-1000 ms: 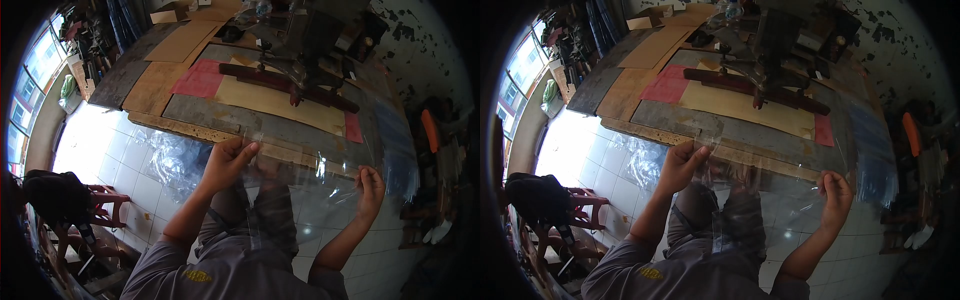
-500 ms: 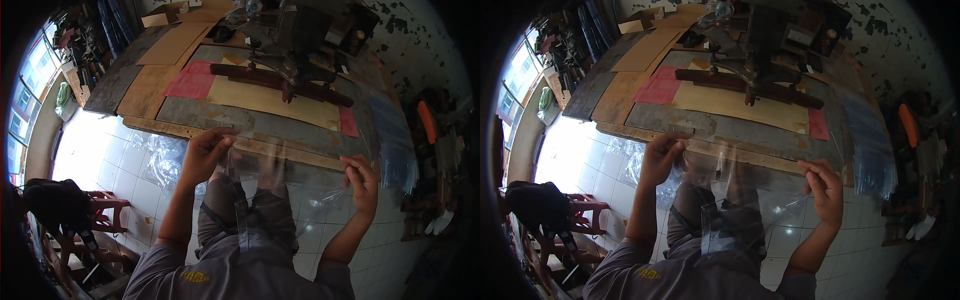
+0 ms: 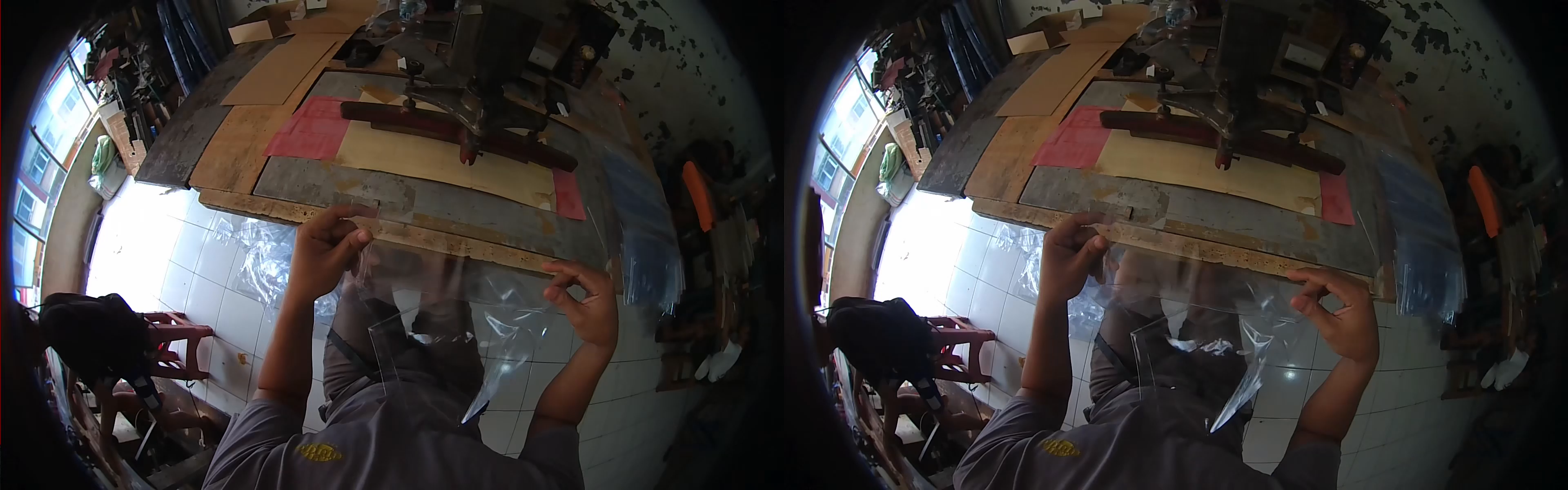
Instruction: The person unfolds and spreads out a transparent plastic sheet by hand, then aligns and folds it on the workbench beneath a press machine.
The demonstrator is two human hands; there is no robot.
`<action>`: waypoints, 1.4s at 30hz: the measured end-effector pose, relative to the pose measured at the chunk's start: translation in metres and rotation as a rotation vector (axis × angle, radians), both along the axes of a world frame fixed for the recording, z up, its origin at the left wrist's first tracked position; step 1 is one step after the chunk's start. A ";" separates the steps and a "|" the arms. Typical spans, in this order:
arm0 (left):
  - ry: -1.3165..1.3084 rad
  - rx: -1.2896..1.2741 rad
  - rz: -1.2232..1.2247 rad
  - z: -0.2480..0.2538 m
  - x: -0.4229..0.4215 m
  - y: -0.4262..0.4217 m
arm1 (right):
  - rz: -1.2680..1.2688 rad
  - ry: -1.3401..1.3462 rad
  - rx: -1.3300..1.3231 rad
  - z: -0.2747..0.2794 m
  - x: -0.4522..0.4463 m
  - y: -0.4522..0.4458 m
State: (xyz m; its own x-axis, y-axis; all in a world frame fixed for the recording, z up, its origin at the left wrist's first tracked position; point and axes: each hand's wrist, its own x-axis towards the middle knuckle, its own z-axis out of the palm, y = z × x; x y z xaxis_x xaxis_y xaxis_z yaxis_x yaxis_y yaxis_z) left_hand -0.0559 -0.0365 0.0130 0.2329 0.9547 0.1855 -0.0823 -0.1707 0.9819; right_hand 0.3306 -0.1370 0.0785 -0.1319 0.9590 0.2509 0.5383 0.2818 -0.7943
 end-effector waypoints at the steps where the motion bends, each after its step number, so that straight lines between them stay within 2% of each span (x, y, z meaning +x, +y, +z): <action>1: 0.001 -0.005 -0.004 0.002 -0.001 0.000 | 0.011 -0.013 -0.003 0.001 0.000 0.000; 9: -0.036 0.050 0.002 0.003 0.003 0.003 | 0.068 0.001 -0.022 0.000 0.006 0.005; 12: -0.001 -0.033 -0.053 0.009 -0.004 0.003 | 0.065 0.065 -0.055 -0.001 0.006 0.005; 18: 0.118 0.026 -0.032 0.003 -0.011 0.005 | 0.079 0.066 -0.049 -0.009 0.014 0.009; 27: 0.029 0.034 -0.011 0.015 -0.003 -0.001 | 0.047 0.027 -0.102 -0.003 0.010 0.011; 30: -0.019 0.014 -0.013 0.005 -0.004 0.002 | 0.049 0.031 -0.099 -0.002 0.012 0.012; 33: 0.122 0.107 0.042 0.009 -0.006 0.001 | 0.053 0.046 -0.093 -0.001 0.013 0.015; 42: 0.001 0.011 -0.031 0.019 -0.002 -0.004 | 0.014 0.002 -0.113 0.002 0.019 0.020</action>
